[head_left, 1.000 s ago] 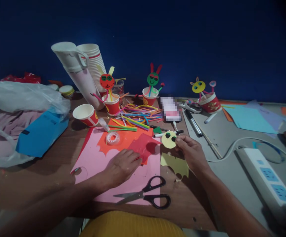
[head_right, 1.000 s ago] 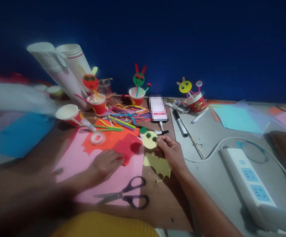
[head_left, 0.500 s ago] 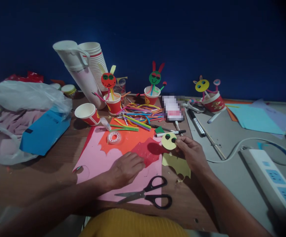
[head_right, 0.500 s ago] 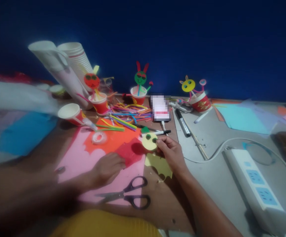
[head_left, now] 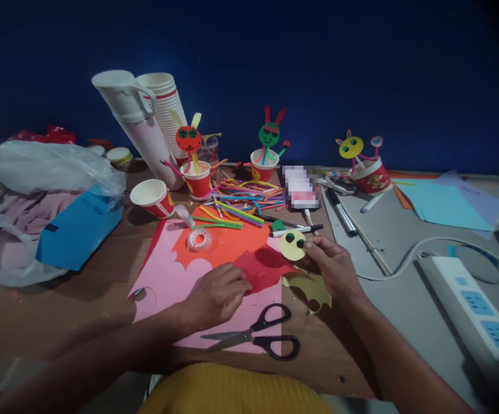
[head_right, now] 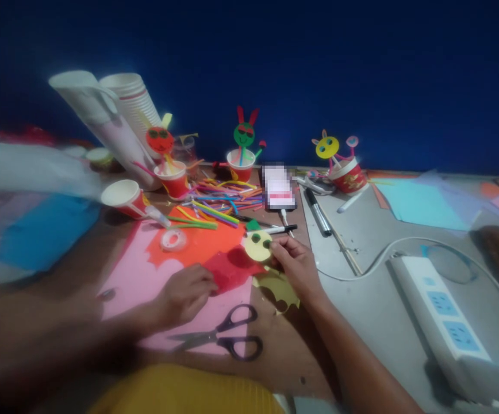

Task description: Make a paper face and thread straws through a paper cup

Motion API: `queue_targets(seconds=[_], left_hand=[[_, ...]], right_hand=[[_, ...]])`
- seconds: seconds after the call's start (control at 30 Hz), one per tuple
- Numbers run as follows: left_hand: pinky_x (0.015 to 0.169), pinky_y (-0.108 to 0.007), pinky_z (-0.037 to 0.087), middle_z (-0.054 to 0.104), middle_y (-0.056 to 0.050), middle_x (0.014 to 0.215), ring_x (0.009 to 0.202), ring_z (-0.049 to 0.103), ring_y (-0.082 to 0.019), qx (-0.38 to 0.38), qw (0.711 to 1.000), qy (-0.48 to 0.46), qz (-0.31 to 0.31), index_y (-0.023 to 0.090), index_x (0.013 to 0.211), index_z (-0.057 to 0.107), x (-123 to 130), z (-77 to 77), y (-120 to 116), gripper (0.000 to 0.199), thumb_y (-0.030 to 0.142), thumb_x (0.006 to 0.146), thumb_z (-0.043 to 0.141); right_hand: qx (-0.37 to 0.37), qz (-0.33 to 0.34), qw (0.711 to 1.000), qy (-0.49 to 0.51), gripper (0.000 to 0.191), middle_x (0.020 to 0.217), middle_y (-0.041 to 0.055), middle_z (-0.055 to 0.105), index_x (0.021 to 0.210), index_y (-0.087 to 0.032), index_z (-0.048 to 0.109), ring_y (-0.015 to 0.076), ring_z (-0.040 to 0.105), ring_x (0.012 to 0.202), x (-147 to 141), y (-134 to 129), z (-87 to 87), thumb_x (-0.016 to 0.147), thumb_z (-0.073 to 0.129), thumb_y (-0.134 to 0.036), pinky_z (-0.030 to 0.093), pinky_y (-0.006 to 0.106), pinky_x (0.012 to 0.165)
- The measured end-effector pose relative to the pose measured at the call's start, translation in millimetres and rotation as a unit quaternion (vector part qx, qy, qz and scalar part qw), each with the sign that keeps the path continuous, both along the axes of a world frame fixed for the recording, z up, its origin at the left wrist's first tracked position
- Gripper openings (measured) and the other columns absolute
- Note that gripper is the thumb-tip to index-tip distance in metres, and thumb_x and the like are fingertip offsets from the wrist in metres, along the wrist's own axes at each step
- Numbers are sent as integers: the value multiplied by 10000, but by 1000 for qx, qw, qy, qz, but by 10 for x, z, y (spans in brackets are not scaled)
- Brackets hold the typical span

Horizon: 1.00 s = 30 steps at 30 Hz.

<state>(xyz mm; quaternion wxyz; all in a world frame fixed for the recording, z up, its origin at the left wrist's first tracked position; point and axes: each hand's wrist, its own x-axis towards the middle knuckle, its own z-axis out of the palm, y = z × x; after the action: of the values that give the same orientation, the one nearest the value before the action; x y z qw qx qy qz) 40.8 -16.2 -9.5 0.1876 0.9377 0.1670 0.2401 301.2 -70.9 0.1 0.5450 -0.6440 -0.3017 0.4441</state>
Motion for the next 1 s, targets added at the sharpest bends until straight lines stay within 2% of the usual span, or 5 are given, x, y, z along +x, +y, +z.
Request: queue_targets(seconds=[0.17, 0.43, 0.73, 0.87, 1.0], left_hand=[[701, -270, 460, 631, -69, 914, 859, 545, -163, -33, 998, -46, 0, 167, 979, 605, -23, 95, 4, 221, 60, 836, 475], [744, -266, 479, 637, -89, 982, 939, 570, -182, 76, 991, 22, -109, 178, 959, 628, 184, 83, 40, 176, 113, 867, 493], [742, -273, 464, 654, -61, 947, 886, 565, -175, 95, 977, 59, -182, 130, 1014, 614, 605, 83, -30, 205, 115, 913, 436], [879, -337, 463, 654, -120, 1047, 1016, 561, -218, 63, 981, 20, -180, 68, 1187, 530, 400, 87, -10, 327, 123, 872, 464], [843, -349, 482, 663, -120, 996, 965, 588, -216, 44, 988, -8, -146, 117, 1107, 570, 13, 144, -44, 264, 176, 867, 480]], right_hand=[[74, -72, 994, -42, 181, 571, -48, 565, 749, -195, 636, 69, 492, 534, 141, -7, 63, 756, 684, -370, 400, 183, 539], [110, -97, 988, -39, 151, 591, -45, 567, 770, -198, 642, 81, 505, 552, 202, 26, 142, 769, 676, -345, 403, 204, 567], [86, 20, 995, -33, 152, 559, -50, 565, 763, -195, 617, 89, 506, 527, -54, 122, 299, 784, 653, -341, 399, 212, 547], [39, 116, 991, -62, 160, 641, -32, 590, 771, -182, 614, 103, 533, 588, -330, 175, 302, 796, 622, -340, 414, 223, 577], [6, 208, 974, -90, 190, 650, -27, 573, 722, -168, 590, 100, 511, 577, -610, 259, 128, 815, 571, -333, 391, 214, 544]])
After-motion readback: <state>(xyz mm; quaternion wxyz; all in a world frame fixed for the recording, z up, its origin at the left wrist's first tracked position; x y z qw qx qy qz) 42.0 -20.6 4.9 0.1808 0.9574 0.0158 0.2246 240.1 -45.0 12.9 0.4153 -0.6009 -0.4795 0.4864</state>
